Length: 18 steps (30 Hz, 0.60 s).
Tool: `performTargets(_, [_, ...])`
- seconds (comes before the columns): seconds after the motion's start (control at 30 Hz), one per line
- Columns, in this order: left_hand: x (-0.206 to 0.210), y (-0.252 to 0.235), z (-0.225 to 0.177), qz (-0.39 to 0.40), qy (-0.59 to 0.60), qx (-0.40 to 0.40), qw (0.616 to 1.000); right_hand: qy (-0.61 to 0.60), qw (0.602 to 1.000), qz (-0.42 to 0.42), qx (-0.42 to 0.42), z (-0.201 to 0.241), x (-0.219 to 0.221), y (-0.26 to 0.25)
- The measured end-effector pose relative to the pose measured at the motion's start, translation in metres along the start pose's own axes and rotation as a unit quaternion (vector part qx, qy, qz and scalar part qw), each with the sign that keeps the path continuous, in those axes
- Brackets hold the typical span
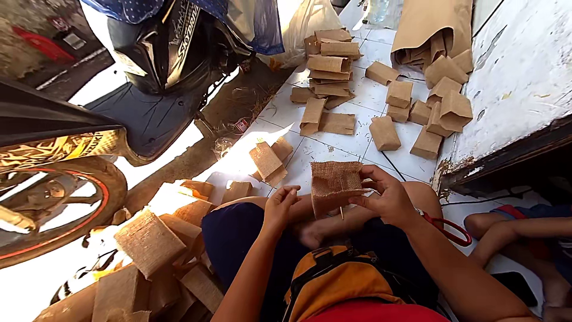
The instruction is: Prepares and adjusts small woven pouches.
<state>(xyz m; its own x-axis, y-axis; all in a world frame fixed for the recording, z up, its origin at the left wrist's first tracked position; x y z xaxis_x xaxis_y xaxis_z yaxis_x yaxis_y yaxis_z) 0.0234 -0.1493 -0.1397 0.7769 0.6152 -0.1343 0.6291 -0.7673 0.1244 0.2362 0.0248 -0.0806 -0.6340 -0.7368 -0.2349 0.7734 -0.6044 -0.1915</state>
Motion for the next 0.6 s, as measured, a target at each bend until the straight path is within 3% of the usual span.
performTargets(0.1, [-0.005, -0.01, 0.031, 0.01, -0.172, -0.044, 0.984, 0.01, 1.0, -0.018, -0.016, -0.001, 0.002, -0.002])
performTargets(0.17, [-0.004, -0.012, 0.032, 0.037, -0.216, -0.043, 0.975, 0.017, 0.999, -0.023, -0.028, -0.002, 0.004, -0.003])
performTargets(0.23, [-0.003, -0.01, 0.025, 0.012, -0.178, -0.009, 0.984, 0.024, 0.998, -0.027, -0.042, -0.004, 0.007, -0.002])
performTargets(0.3, [0.001, -0.004, 0.003, -0.006, -0.061, -0.021, 0.998, 0.037, 0.997, -0.034, -0.056, -0.007, 0.01, -0.002])
performTargets(0.4, [0.008, 0.014, -0.04, 0.116, 0.134, -0.054, 0.983, 0.05, 0.996, -0.038, -0.069, -0.013, 0.015, 0.0])
performTargets(0.47, [0.014, 0.022, -0.056, 0.163, 0.186, -0.072, 0.966, 0.044, 0.997, -0.015, -0.065, -0.015, 0.018, 0.002])
performTargets(0.6, [0.02, 0.023, -0.062, 0.116, 0.226, -0.083, 0.964, -0.039, 0.995, 0.076, -0.055, -0.01, 0.012, 0.001])
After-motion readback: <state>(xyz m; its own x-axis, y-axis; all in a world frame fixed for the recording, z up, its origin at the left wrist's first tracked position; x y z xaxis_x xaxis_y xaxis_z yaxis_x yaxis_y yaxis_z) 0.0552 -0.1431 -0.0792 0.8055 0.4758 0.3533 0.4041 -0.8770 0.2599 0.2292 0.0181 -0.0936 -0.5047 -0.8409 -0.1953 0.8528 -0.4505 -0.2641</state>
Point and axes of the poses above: each hand's wrist, its own y-axis away from the middle knuckle, its own x-axis out of the palm, z = x × y, the point moved 1 cm from there along -y, towards the middle knuckle, and after that the axes turned 3 degrees about x, right-handed, at the moved point
